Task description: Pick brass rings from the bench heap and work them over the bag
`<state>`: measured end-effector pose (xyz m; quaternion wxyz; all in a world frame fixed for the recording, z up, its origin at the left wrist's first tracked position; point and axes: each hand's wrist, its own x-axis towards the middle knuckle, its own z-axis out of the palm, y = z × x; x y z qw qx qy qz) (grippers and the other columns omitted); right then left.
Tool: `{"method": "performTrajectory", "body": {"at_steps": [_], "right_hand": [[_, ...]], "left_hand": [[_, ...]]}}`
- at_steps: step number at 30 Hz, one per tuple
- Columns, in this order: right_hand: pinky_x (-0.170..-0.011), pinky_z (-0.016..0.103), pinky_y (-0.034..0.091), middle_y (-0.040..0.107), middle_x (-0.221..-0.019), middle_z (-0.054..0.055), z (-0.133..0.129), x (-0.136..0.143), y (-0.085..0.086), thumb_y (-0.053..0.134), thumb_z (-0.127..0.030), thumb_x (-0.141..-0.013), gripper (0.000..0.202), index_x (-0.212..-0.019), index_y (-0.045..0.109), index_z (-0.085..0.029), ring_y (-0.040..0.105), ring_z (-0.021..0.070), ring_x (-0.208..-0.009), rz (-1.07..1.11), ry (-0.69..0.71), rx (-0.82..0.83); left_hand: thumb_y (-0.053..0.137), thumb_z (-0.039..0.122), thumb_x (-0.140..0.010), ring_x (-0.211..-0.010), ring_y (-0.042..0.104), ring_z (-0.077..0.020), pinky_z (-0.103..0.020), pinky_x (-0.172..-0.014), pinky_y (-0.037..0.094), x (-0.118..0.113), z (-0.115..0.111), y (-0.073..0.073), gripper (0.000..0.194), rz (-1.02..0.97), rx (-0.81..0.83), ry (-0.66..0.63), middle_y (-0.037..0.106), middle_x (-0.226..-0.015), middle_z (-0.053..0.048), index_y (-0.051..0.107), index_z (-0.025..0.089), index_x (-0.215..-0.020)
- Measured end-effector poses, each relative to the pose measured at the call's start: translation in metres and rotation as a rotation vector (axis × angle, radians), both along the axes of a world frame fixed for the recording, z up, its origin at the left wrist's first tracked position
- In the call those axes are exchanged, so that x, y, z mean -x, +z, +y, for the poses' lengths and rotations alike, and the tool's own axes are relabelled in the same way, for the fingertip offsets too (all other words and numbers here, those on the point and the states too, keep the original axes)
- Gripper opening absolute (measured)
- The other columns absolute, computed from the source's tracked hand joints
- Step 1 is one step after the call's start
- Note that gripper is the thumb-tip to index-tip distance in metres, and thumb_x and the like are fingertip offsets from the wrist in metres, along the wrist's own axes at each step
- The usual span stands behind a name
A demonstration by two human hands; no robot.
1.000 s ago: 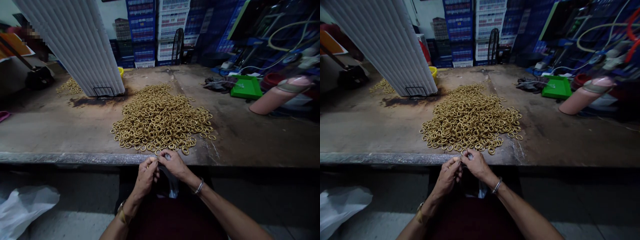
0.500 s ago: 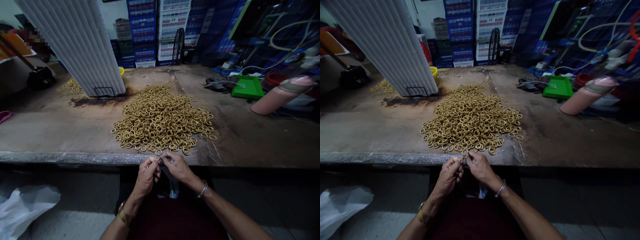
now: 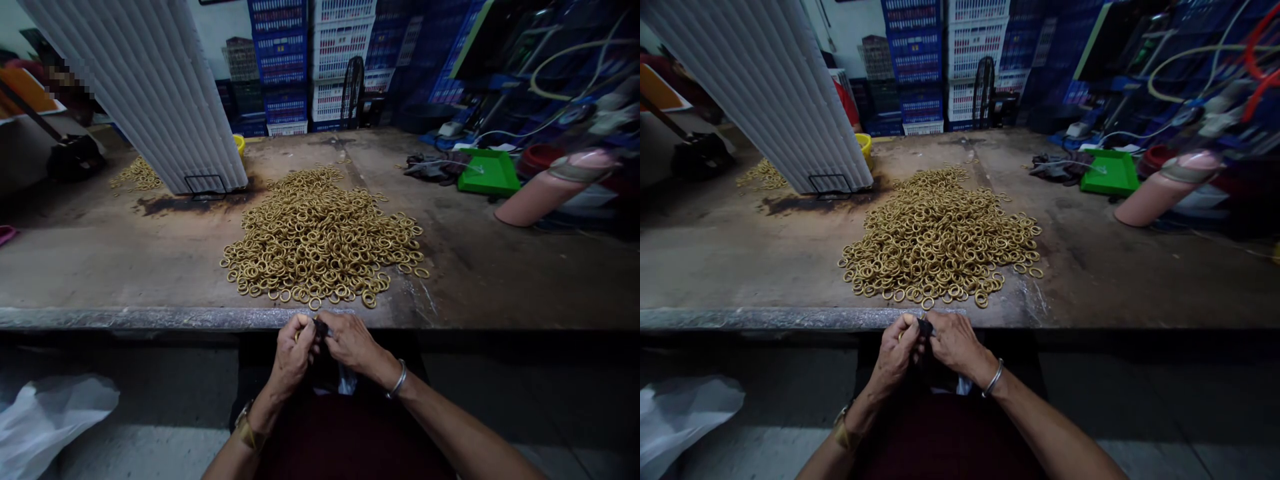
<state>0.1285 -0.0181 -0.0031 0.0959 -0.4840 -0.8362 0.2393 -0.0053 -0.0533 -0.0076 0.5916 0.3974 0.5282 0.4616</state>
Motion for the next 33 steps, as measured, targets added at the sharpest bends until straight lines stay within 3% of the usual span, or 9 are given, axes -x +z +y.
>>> {"method": "performTrajectory", "body": {"at_steps": [13,17,22,26,29,33], "right_hand": [[-0.058,0.023,0.028,0.063,-0.072,0.003,0.002,0.000,0.002,0.043,-0.013,-0.074,0.014,-0.079,0.055,-0.018,0.055,0.0140,-0.067,-0.010,0.029,0.086],[-0.058,0.022,0.030,0.063,-0.073,0.003,0.005,-0.003,0.003,0.041,-0.014,-0.077,0.015,-0.076,0.056,-0.018,0.055,0.0133,-0.066,0.016,0.032,0.138],[-0.058,0.023,0.029,0.064,-0.077,0.005,0.008,-0.006,0.001,0.042,-0.016,-0.078,0.018,-0.090,0.056,-0.018,0.056,0.0154,-0.069,-0.110,-0.089,0.047],[-0.058,0.024,0.028,0.064,-0.076,0.003,0.017,-0.005,-0.001,0.042,-0.022,-0.081,0.014,-0.090,0.053,-0.019,0.057,0.0147,-0.068,-0.113,-0.206,-0.095],[-0.060,0.023,0.028,0.064,-0.082,0.004,0.024,0.000,-0.002,0.044,-0.027,-0.083,0.014,-0.091,0.052,-0.019,0.057,0.0149,-0.074,-0.092,-0.203,-0.165],[-0.059,0.024,0.026,0.064,-0.086,0.004,0.025,0.011,-0.004,0.044,-0.036,-0.084,0.018,-0.092,0.050,-0.021,0.058,0.0161,-0.076,-0.137,-0.201,-0.176]], "left_hand": [[0.050,0.045,-0.078,-0.039,0.037,-0.0056,-0.018,-0.041,0.029,0.002,0.000,-0.005,0.030,0.046,-0.049,-0.016,0.048,-0.050,0.004,0.050,0.017,-0.067],[0.051,0.045,-0.077,-0.038,0.036,-0.0050,-0.018,-0.039,0.027,0.000,-0.010,0.008,0.031,0.006,-0.019,-0.046,0.048,-0.049,0.003,0.050,0.016,-0.066],[0.053,0.041,-0.078,-0.042,0.040,-0.0056,-0.017,-0.040,0.028,0.002,-0.025,0.031,0.028,-0.179,-0.002,-0.182,0.052,-0.053,0.001,0.053,0.015,-0.069],[0.054,0.040,-0.077,-0.041,0.040,-0.0048,-0.017,-0.034,0.025,0.008,-0.019,0.020,0.026,-0.387,0.097,-0.102,0.059,-0.068,-0.002,0.049,0.015,-0.070],[0.054,0.037,-0.078,-0.044,0.043,-0.0048,-0.016,-0.035,0.026,0.011,-0.015,0.006,0.026,-0.481,0.120,-0.038,0.061,-0.081,-0.005,0.044,0.015,-0.069],[0.054,0.034,-0.078,-0.044,0.043,-0.0046,-0.016,-0.036,0.026,0.014,-0.016,-0.001,0.021,-0.538,0.141,-0.014,0.061,-0.079,-0.005,0.045,0.016,-0.075]]}}
